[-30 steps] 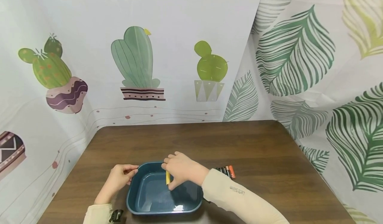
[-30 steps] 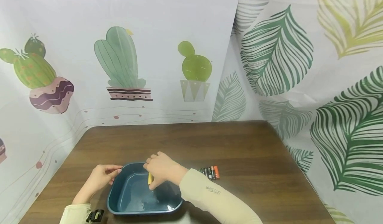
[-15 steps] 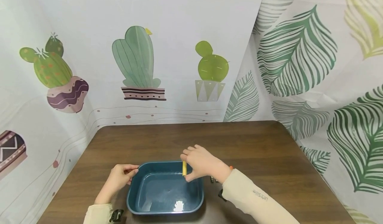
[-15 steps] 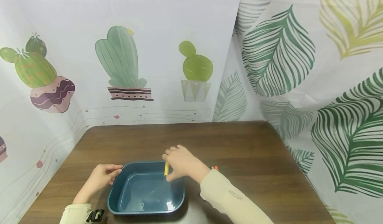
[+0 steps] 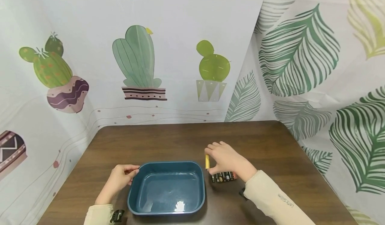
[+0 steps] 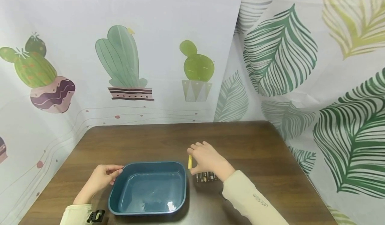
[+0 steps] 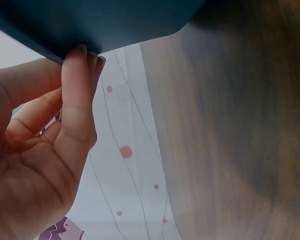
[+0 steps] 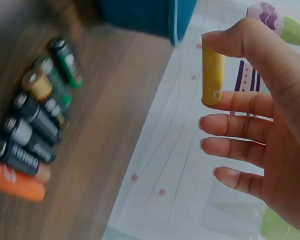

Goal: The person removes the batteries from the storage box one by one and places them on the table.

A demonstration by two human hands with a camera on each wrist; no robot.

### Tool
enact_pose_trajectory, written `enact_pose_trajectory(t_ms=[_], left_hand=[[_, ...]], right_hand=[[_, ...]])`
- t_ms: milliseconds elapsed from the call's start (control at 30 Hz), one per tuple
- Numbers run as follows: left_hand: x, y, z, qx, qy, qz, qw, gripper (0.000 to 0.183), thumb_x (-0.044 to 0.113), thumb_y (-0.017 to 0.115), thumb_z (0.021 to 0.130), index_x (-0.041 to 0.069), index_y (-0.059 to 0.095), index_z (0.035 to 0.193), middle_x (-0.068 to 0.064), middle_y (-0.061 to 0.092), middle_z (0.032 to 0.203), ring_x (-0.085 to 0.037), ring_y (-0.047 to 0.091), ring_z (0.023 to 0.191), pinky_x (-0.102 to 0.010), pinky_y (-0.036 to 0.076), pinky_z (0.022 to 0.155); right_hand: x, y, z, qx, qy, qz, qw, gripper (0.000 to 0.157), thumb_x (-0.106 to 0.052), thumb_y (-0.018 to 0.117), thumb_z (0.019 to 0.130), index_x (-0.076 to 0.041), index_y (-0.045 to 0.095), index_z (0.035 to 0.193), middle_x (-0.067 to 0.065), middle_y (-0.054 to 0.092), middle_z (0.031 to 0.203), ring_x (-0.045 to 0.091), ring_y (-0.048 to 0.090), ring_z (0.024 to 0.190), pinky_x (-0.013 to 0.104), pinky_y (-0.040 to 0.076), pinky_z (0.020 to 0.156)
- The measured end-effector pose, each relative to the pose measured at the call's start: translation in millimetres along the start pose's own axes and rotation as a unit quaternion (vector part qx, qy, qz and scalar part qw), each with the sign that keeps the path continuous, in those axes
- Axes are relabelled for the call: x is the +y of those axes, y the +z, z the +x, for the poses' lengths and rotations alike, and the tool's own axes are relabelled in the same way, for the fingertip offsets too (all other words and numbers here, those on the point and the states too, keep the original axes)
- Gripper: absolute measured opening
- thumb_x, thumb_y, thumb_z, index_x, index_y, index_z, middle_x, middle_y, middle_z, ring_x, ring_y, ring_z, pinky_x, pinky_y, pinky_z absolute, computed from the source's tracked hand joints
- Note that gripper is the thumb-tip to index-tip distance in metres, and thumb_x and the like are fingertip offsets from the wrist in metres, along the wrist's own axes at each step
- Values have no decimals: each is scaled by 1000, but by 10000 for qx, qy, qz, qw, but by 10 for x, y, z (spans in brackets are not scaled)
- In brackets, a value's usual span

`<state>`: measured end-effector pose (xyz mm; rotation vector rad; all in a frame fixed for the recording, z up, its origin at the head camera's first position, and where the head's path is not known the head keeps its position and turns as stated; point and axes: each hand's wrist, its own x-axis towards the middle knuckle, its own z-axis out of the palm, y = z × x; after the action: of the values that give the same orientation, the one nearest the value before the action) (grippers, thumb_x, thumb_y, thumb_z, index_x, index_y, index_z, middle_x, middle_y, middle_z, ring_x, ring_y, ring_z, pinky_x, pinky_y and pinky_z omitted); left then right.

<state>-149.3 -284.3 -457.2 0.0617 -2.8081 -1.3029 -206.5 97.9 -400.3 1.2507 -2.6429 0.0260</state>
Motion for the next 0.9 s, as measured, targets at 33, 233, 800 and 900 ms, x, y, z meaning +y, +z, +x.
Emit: enact_pose_trajectory(t_ms=[33, 233, 800, 900], left_hand=[[0, -1, 0, -2, 9, -1, 10000, 16, 6, 64, 79, 1, 68, 93, -4, 56, 59, -13, 51, 47, -24, 48, 44], [7, -5, -8, -12, 20, 1, 10000, 16, 6, 64, 79, 0, 68, 94, -4, 57, 59, -13, 52, 47, -24, 48, 44], [0, -12, -15, -7, -39, -105, 9999, 16, 5, 64, 79, 1, 68, 94, -5, 59, 61, -14, 53, 48, -24, 48, 44], [0, -18, -21, -15, -39, -93, 9999, 16, 6, 64, 79, 1, 68, 94, -5, 59, 61, -14, 53, 48, -24, 48, 44]], right_hand=[[24, -9, -26, -15, 29, 9, 10000, 44, -48, 67, 57, -18, 56, 87, -10, 47, 77, 11, 44, 74, 36, 42, 69], [170, -32, -172, -77, 218, 119, 9997, 46, -45, 72, 58, -16, 58, 91, -5, 53, 84, 15, 49, 81, 40, 43, 74], [528, 121, -642, -338, 791, 328, 9958, 44, -38, 74, 54, -17, 58, 89, -4, 55, 86, 18, 52, 81, 43, 43, 73], [569, 167, -722, -447, 883, 415, 9942, 43, -36, 74, 54, -17, 58, 89, -4, 55, 86, 18, 52, 80, 47, 43, 74]])
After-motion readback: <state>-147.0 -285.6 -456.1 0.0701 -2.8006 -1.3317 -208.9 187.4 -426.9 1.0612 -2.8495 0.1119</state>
